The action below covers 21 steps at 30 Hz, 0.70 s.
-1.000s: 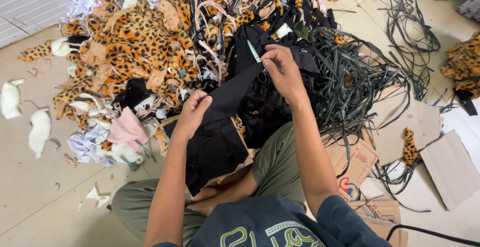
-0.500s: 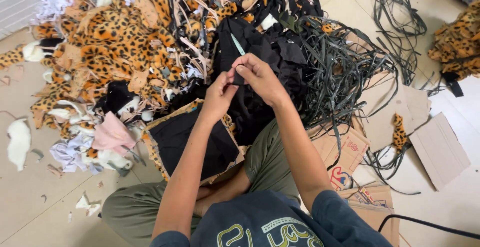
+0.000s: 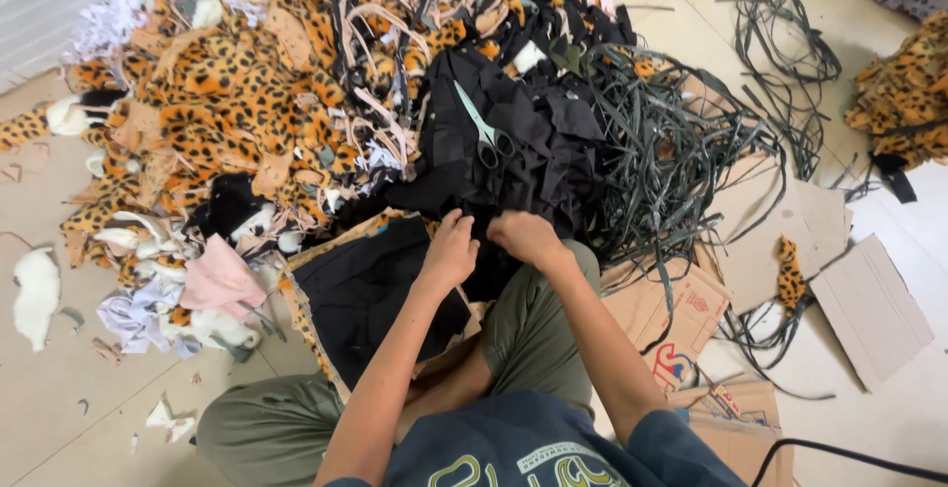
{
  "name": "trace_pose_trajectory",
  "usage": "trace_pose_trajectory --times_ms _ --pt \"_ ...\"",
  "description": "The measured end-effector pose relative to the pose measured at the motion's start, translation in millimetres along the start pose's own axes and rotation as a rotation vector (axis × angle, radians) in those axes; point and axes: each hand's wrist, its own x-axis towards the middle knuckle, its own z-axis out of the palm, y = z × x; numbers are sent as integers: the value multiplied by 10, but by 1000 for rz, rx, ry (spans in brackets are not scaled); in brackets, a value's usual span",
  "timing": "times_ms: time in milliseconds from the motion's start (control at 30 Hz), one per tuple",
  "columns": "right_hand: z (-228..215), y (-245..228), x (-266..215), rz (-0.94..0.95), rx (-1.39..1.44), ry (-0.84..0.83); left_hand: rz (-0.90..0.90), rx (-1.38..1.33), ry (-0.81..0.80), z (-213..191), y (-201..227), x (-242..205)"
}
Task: The person uses shears to cut through black fabric scraps while sitting on the floor, handling the pieces one at a time and discarding small remnants onto a cardboard box.
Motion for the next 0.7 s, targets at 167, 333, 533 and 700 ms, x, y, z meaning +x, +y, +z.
trace_pose_trajectory --times_ms 167,333,533,700 --pt "-413 -70 444 14 95 508 43 179 321 -179 -52 186" --pt "-263 -349 735 -83 -1 452 -54 407 200 -201 -252 400" --pt "-601 -559 637 -126 275 603 91 221 537 -531 -307 208" --pt "-1281 -727 360 -275 669 414 170 -306 581 -938 -443 74"
